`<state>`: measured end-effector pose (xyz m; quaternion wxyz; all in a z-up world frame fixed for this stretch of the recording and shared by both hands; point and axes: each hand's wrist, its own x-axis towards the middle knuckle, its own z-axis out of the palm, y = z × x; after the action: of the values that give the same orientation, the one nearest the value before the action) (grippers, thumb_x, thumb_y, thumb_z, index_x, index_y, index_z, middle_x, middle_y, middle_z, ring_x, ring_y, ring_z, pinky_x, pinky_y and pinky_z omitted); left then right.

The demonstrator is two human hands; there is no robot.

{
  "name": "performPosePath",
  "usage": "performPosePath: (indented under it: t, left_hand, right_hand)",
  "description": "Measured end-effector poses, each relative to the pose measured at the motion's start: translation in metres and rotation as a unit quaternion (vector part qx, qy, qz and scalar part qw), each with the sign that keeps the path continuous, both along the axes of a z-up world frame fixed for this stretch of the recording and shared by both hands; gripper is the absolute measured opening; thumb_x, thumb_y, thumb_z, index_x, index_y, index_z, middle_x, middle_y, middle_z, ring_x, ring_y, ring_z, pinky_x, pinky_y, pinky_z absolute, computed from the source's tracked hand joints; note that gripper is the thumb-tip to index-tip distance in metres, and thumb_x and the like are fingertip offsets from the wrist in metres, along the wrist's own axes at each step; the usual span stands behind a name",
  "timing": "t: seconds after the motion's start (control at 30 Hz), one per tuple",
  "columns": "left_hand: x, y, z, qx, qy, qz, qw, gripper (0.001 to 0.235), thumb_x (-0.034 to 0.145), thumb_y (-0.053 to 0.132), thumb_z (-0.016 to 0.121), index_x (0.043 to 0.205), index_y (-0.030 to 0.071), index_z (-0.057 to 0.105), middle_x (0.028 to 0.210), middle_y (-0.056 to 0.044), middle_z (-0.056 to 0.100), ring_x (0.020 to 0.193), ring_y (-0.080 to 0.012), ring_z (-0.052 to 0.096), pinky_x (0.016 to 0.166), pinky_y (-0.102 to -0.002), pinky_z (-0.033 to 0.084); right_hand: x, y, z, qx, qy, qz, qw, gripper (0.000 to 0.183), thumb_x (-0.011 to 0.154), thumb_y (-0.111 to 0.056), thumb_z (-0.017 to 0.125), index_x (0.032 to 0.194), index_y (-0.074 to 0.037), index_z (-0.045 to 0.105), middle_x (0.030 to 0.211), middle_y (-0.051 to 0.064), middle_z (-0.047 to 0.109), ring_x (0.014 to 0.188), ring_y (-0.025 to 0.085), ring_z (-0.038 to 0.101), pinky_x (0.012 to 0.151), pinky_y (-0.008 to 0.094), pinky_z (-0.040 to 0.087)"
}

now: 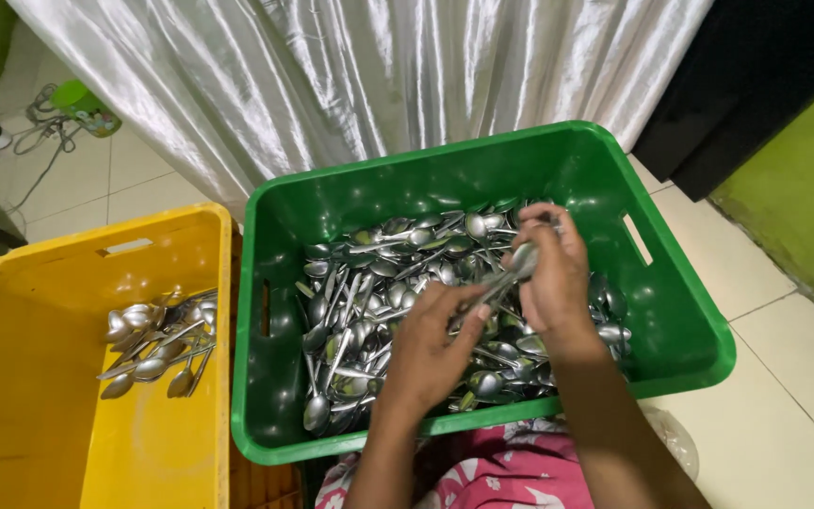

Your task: The person sorts metal spoons and forks from a green bin, aligning them by hand and bundling them with rubber bands. Bundled sets are placed into a yellow bin. The person continues to gather and align spoons from the green bin.

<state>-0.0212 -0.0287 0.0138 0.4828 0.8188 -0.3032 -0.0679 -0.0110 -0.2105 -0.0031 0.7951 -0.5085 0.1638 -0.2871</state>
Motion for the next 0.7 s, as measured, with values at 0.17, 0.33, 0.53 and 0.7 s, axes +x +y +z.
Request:
performPosePath:
  t: [0.17,0.33,0.53,0.7]
  left_hand:
    - [0.002,-0.004,0.010,0.014,0.035,-0.016,0.999,0.040,0.107,0.036,0.044,0.134,0.014,0.064,0.108,-0.023,0.064,0.110,-0.0518,0.060,0.093,-0.057,0.049]
    - [0.031,-0.020,-0.037,0.090,0.040,0.019,0.995,0.042,0.107,0.032,0.039,0.138,0.009,0.055,0.111,-0.024,0.061,0.117,-0.0506,0.056,0.102,-0.059,0.042]
    - [0.061,-0.038,-0.185,0.571,-0.078,-0.097,0.811,0.041,0.096,0.027,0.058,0.135,0.016,0.062,0.132,-0.016,0.055,0.132,-0.0417,0.046,0.094,-0.051,0.050]
    - [0.060,-0.039,-0.173,0.493,-0.006,-0.090,0.865,0.023,0.092,0.013,0.062,0.108,0.004,0.075,0.100,-0.019,0.074,0.104,-0.0446,0.072,0.080,-0.057,0.058]
  right_hand:
    - [-0.007,-0.029,0.001,0.090,-0.022,-0.006,0.996,0.016,0.098,-0.016,0.051,0.111,-0.011,0.058,0.080,0.003,0.055,0.080,0.019,0.070,0.055,0.030,0.058]
    - [-0.022,-0.059,0.010,0.075,0.025,-0.118,0.990,0.015,0.097,-0.017,0.059,0.112,-0.015,0.062,0.079,0.002,0.061,0.060,0.009,0.060,0.038,0.014,0.038]
    - [-0.029,-0.090,-0.019,0.095,-0.013,-0.104,0.990,0.033,0.093,0.004,0.065,0.122,-0.012,0.061,0.084,0.003,0.054,0.067,0.011,0.060,0.046,0.014,0.039]
    - [-0.040,-0.086,-0.007,0.126,-0.026,-0.077,0.989,0.023,0.097,-0.001,0.061,0.116,-0.013,0.061,0.093,0.005,0.069,0.076,0.010,0.070,0.049,0.012,0.041]
